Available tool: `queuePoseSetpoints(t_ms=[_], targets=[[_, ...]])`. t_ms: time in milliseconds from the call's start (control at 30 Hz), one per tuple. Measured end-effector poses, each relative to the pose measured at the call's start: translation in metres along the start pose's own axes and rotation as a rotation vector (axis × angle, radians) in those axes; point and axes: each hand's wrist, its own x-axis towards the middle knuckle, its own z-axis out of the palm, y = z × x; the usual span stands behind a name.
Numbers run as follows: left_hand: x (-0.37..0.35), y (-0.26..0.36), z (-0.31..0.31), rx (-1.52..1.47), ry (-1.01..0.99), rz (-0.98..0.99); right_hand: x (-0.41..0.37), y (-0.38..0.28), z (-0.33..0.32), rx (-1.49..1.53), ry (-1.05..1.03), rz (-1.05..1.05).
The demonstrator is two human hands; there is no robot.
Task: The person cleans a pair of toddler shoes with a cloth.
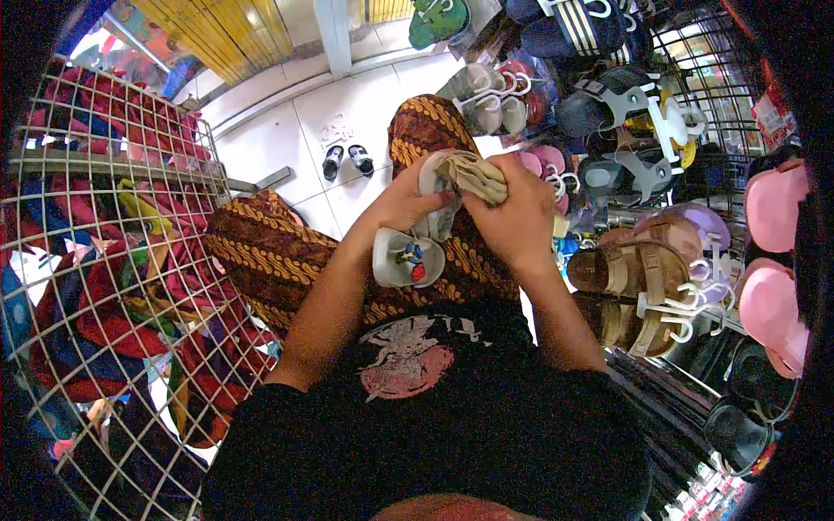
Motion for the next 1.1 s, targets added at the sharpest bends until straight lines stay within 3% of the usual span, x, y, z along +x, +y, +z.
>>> queuePoseSetpoints(t_ms=[67,133,200,300,467,567,667,867,933,1000,1100], targets=[[0.002,-0.018,-0.002,-0.078,-0.048,0.08,0.0,-0.01,-0.002,-0.055,0.029,-0.109],[0.004,-0.019,-0.003,0.25,-0.115,0.144,0.001,-0.014,0.005,-0.144,0.064,-0.172],[0.004,-0.012,-0.005,0.492,-0.186,0.171,0.008,-0.013,0.008,-0.09,-0.015,-0.022],[0.003,0.005,0.003,0.353,-0.104,0.179,0.02,-0.016,0.004,-0.046,-0.098,0.111],[0.004,-0.004,0.003,0.498,0.001,0.133,0.032,-0.023,-0.005,-0.102,-0.193,0.182],[0.008,-0.005,0.001,0.481,0.01,0.327,0.033,-0.021,-0.004,-0.098,-0.208,0.203],[0.004,0.003,0.001,0.489,-0.032,0.123,0.033,-0.02,-0.003,-0.064,-0.221,0.227],[0.006,-0.014,0.001,0.51,-0.035,0.124,0.044,-0.013,0.001,-0.119,-0.143,0.274],[-0.002,-0.003,0.011,0.643,-0.039,0.249,0.053,-0.003,-0.001,-0.186,-0.122,0.287],[-0.006,-0.005,0.018,0.781,0.012,0.364,0.056,0.028,0.016,0.003,-0.131,0.204],[-0.005,-0.002,0.01,0.441,0.04,0.042,0.056,0.039,0.038,0.218,-0.153,0.194]])
